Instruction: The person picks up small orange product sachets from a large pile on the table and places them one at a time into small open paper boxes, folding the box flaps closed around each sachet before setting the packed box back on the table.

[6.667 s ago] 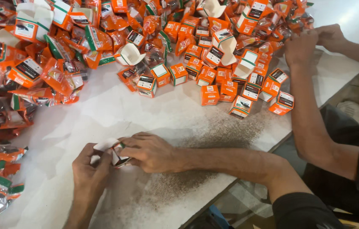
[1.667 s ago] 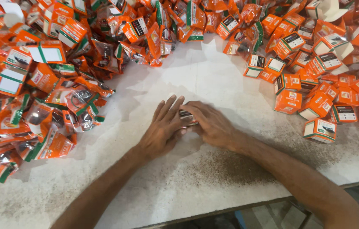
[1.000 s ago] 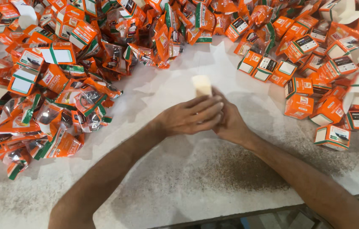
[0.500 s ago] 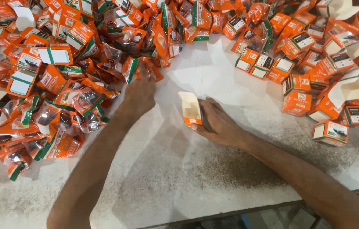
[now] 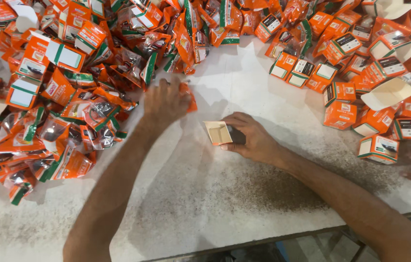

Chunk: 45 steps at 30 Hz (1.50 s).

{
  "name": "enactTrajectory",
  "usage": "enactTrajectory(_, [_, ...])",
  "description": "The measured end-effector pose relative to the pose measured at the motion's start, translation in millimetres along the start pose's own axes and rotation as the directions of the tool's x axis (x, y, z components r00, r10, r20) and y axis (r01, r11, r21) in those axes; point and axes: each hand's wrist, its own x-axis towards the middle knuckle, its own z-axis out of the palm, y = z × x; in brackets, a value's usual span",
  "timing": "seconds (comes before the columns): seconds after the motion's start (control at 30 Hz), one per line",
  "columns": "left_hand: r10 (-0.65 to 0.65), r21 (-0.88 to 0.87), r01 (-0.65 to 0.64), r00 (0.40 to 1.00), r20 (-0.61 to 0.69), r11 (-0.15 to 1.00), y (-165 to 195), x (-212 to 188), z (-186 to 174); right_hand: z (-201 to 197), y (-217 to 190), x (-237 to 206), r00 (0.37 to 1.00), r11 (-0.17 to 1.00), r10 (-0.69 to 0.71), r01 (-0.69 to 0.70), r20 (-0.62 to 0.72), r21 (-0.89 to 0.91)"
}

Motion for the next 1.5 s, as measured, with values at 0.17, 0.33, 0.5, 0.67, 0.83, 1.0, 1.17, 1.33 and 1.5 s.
enactTrajectory(0.17, [-0.103, 0.021, 0.101, 0.989, 0.105, 0.995, 38.8, -25.2, -8.3, 0.1, -10.7, 3.5, 0.993, 0.994, 0.105, -0.103, -0.05, 0.038])
enactTrajectory(0.33, [-0.16, -0.427, 0.173, 0.985, 0.068, 0.888, 55.5, -30.7, -43.3, -2.8, -14.4, 1.7, 0.995, 0.998, 0.06, -0.061, -0.074, -0.011])
enactTrajectory(0.5, [-0.047, -0.64, -0.258, 0.907, -0.419, 0.723, 85.8, -79.1, -88.4, 1.4, -6.4, 3.4, 0.995, 0.993, 0.097, -0.099, -0.034, -0.064])
enactTrajectory(0.67, [0.536, -0.252, -0.778, 0.592, -0.602, 0.576, 91.7, -71.1, -87.0, 1.7, -9.7, 4.7, 0.999, 0.998, 0.043, -0.044, -0.022, -0.05])
enactTrajectory(0.83, [0.351, -0.482, -0.502, 0.859, -0.373, 0.718, 94.7, -76.0, -81.9, -5.2, -18.2, 4.2, 0.998, 0.998, 0.059, -0.059, 0.005, -0.015])
enactTrajectory(1.0, [0.25, -0.398, -0.361, 0.919, -0.304, 0.843, 109.7, -97.7, -74.8, -2.8, -22.5, -1.1, 0.989, 0.989, 0.146, -0.146, 0.037, -0.018])
enactTrajectory(1.17, [0.313, -0.428, -0.397, 0.915, -0.254, 0.812, 111.0, -93.9, -72.8, -1.8, -18.3, -2.2, 0.999, 0.999, 0.037, -0.038, -0.023, -0.023])
enactTrajectory(1.33, [0.152, -0.289, -0.257, 0.928, -0.339, 0.922, 125.3, -86.0, -67.3, -2.2, -14.7, -4.3, 0.995, 0.995, 0.098, -0.098, -0.002, 0.01])
enactTrajectory(1.5, [-0.039, -0.412, -0.039, 0.983, -0.178, 0.91, 136.2, -67.8, -50.8, -1.4, -17.1, -1.0, 0.992, 0.991, 0.129, -0.128, 0.0, 0.043])
